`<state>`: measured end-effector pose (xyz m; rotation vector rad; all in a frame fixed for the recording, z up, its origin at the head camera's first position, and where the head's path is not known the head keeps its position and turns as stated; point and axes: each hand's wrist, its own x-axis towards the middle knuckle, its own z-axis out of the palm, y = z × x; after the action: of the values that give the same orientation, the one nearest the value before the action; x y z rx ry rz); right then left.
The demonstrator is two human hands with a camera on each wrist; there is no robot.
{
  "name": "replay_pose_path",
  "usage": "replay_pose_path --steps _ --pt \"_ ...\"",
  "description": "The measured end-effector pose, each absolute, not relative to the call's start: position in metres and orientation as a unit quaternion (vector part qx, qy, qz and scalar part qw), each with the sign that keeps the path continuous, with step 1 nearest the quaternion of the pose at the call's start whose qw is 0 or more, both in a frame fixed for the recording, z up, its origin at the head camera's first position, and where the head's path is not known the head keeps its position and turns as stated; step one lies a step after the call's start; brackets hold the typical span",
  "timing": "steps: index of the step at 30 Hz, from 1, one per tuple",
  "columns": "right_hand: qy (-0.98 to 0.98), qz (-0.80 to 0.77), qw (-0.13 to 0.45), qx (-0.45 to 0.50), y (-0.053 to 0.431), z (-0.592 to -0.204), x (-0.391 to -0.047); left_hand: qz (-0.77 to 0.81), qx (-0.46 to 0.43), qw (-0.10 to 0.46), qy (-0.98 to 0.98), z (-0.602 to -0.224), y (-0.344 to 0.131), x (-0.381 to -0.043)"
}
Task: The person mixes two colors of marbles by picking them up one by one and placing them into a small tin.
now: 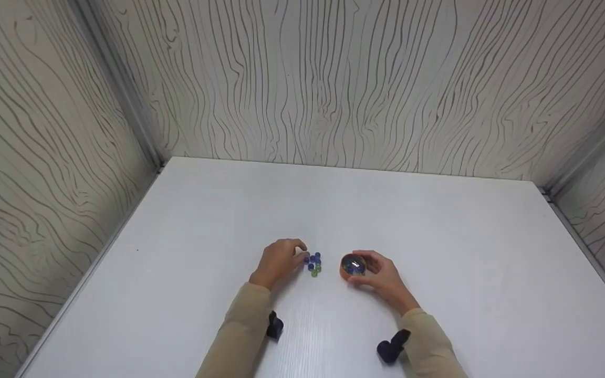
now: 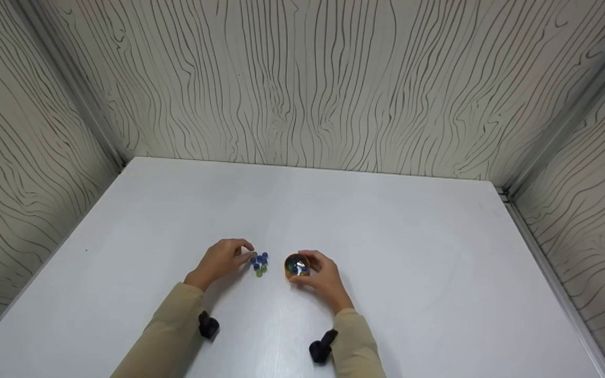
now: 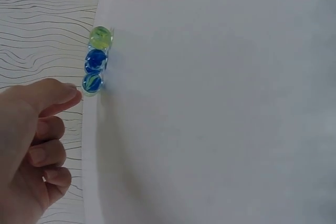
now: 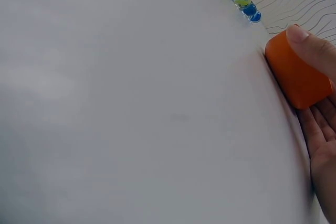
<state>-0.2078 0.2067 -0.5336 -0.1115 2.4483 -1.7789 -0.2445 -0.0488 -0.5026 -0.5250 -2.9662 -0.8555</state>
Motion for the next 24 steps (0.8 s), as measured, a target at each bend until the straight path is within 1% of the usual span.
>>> replay_pose_path --steps 4,11,24 --pt "0.810 -0.582 0.059 -0.043 0.2075 -0.5343 -0.2078 -0.273 -0.163 -0.001 -0.948 -0.5020 -0.0475 -0.2452" --pt "0.810 -0.582 0.055 -0.042 0.2072 -0.5348 -0.2075 -0.280 -0.144 -0.029 -0.949 -0.5030 -0.0445 -0.2467" --pt "0.809 -0.584 0.058 -0.035 0.2065 -0.5322 -0.2067 -0.291 -0.145 -0.045 -0.945 -0.5032 -0.0452 -0.2478"
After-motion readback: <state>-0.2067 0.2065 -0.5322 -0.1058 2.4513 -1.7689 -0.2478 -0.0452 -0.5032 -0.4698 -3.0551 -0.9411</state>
